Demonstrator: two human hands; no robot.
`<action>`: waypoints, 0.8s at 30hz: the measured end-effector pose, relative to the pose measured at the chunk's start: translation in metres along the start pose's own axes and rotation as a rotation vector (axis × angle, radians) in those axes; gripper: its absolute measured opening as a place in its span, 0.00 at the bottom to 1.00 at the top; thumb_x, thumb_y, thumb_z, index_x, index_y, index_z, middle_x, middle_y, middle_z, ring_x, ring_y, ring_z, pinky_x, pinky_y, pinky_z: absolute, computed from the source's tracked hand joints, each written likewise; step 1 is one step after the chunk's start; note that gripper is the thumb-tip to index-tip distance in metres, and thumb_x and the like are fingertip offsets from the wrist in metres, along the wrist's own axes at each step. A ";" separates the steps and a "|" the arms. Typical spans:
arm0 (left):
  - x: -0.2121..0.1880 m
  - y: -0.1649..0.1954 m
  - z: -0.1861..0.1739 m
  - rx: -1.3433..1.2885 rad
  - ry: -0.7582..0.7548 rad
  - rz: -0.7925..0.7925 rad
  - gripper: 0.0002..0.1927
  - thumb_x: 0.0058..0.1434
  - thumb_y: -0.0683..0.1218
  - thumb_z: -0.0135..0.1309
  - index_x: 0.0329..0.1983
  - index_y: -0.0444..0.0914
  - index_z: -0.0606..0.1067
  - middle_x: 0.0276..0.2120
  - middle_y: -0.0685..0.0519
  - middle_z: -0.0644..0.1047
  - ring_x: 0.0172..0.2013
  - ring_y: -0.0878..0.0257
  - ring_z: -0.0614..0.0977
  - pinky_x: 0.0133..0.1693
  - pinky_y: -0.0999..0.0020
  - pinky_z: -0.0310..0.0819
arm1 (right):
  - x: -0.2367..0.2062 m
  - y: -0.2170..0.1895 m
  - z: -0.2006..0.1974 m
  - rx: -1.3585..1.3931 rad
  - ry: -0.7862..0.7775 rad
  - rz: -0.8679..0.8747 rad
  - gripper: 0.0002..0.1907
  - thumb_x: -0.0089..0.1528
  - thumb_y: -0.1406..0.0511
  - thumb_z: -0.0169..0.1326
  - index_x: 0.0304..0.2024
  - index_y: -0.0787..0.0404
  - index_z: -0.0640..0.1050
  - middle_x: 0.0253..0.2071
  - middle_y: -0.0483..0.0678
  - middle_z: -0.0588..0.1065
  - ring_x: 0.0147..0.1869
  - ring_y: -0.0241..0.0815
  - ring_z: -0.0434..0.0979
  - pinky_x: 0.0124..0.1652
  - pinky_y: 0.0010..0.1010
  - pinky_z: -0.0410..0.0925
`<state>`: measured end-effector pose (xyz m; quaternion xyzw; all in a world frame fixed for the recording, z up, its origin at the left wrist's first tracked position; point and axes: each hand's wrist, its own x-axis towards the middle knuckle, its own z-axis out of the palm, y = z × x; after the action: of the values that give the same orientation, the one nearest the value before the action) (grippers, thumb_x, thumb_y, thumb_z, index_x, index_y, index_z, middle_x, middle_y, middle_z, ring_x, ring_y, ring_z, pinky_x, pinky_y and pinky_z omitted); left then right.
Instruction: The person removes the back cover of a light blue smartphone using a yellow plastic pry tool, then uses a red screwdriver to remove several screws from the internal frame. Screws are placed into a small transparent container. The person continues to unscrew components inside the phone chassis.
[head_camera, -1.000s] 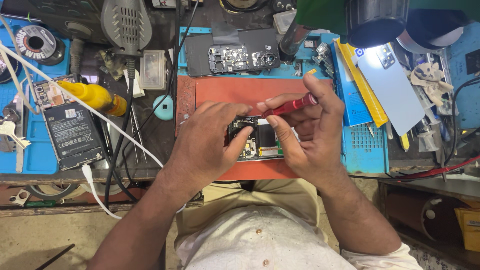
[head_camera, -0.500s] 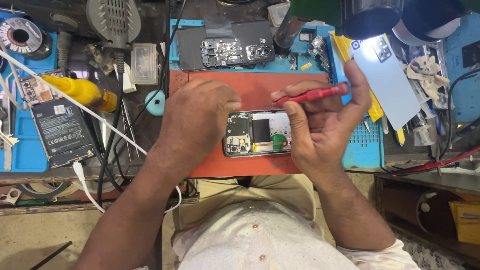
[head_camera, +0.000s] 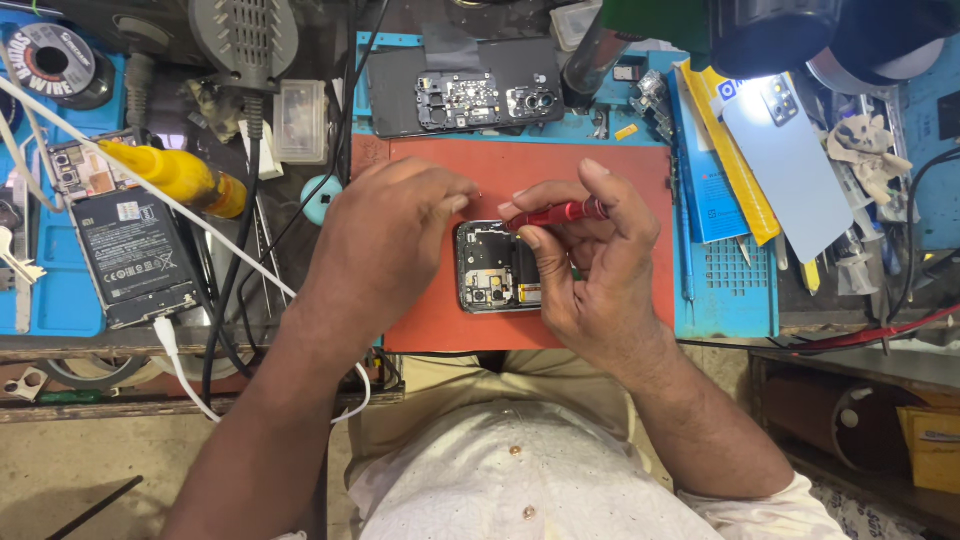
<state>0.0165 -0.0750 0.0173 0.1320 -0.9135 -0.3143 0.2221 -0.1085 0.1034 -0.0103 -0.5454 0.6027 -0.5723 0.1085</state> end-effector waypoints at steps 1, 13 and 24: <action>-0.004 0.001 -0.002 -0.018 0.005 -0.024 0.05 0.67 0.39 0.55 0.43 0.36 0.81 0.38 0.47 0.81 0.42 0.48 0.81 0.47 0.54 0.74 | 0.001 0.001 0.001 -0.005 -0.006 0.001 0.37 0.74 0.80 0.49 0.75 0.50 0.47 0.58 0.59 0.71 0.61 0.46 0.80 0.59 0.32 0.79; -0.042 0.012 -0.008 -0.131 -0.045 0.004 0.51 0.50 0.53 0.72 0.70 0.32 0.59 0.52 0.42 0.75 0.55 0.46 0.75 0.57 0.52 0.70 | 0.015 -0.006 0.010 -0.202 -0.059 -0.084 0.33 0.73 0.78 0.54 0.72 0.57 0.52 0.56 0.57 0.74 0.56 0.43 0.82 0.51 0.28 0.81; -0.046 0.005 -0.006 -0.124 -0.042 -0.005 0.58 0.49 0.53 0.74 0.73 0.31 0.52 0.56 0.44 0.75 0.59 0.46 0.74 0.61 0.49 0.66 | 0.033 -0.016 0.016 -0.509 -0.003 -0.086 0.31 0.64 0.70 0.67 0.64 0.60 0.65 0.54 0.53 0.78 0.48 0.43 0.84 0.47 0.33 0.78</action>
<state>0.0589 -0.0564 0.0100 0.1136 -0.8964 -0.3735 0.2099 -0.1009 0.0728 0.0135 -0.5812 0.7033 -0.4055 -0.0558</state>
